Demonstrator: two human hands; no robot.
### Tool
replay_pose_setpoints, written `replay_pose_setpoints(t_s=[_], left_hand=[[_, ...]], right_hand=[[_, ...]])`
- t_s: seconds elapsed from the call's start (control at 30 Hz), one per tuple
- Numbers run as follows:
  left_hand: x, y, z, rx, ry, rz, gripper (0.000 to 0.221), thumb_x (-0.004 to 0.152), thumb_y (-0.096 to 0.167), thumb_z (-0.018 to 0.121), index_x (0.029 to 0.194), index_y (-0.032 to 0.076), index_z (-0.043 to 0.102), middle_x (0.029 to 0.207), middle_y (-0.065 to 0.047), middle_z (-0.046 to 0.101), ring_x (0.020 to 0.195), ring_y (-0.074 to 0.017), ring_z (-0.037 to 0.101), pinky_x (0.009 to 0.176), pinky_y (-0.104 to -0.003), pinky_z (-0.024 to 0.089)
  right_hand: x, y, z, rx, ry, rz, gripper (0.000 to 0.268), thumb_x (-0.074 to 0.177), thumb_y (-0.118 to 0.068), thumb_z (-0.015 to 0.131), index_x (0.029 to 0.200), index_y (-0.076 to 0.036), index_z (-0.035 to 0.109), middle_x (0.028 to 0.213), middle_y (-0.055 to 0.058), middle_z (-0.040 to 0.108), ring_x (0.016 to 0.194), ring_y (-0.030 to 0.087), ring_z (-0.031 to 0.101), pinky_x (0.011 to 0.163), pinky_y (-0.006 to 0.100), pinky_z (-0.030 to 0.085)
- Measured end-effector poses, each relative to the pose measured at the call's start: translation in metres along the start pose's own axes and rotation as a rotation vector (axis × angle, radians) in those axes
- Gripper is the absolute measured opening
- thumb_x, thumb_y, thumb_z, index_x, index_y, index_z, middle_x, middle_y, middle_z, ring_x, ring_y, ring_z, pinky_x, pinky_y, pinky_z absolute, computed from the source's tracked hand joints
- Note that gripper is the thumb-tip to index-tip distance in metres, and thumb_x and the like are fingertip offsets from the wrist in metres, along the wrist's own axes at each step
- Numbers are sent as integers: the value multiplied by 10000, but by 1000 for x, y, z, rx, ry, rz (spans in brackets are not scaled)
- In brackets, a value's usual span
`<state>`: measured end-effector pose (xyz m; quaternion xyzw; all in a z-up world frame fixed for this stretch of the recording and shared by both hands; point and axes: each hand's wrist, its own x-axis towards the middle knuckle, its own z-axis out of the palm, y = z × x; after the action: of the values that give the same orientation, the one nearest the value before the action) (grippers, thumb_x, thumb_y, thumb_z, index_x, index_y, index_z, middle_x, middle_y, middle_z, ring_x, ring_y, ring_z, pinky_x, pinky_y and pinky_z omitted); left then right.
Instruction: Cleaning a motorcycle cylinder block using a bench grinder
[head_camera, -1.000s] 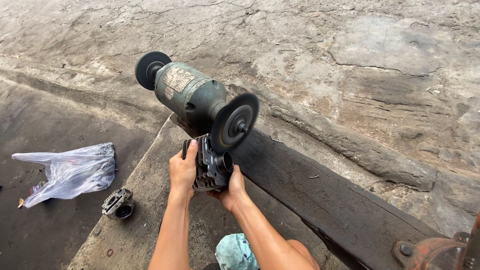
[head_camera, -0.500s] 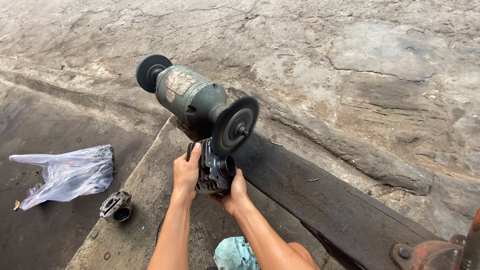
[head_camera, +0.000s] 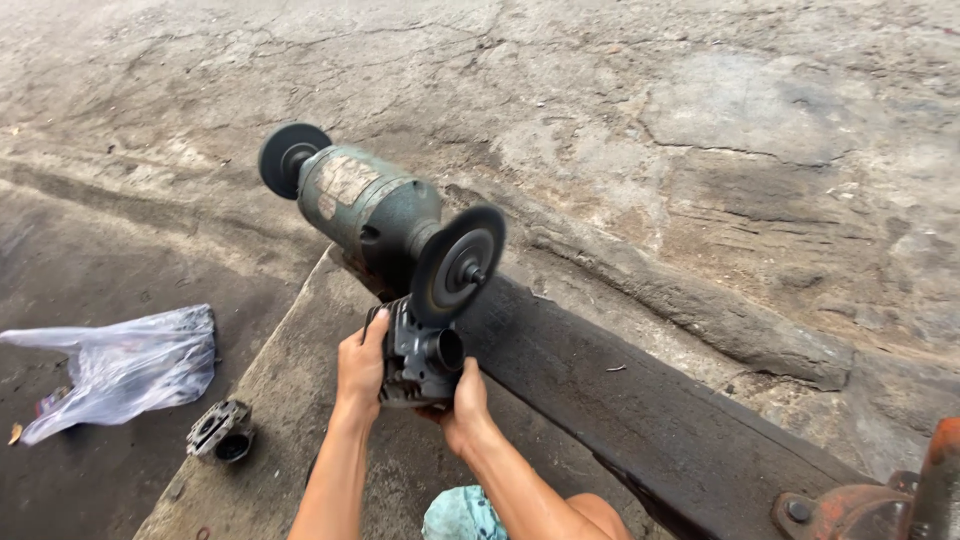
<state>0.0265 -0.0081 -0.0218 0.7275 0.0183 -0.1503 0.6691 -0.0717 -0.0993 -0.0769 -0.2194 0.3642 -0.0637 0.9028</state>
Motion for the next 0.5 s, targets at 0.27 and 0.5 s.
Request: replay_pose_setpoints(t_s=[0.27,0.5], left_hand=[[-27,12,-26,-2,-249,-128,483,947,435,444,1159,36,616,1002,-149,622,827,-261,557,681,-441,437],[-42,27,-49,-71,-221,-360,891,829,705,381,1336,-12,529,1067,-247,631,852,-339,603,665,-482,460]], right_hand=[[-19,17,3,123,139,44,624,929,-518,385,1394,-135,546,1380,125,605,1151,264,589,908,453,484],[-10,40,-9,-60,108,-275,526,966,-513,530,744,-38,573,810,76,588,749,166,511,693,352,446]])
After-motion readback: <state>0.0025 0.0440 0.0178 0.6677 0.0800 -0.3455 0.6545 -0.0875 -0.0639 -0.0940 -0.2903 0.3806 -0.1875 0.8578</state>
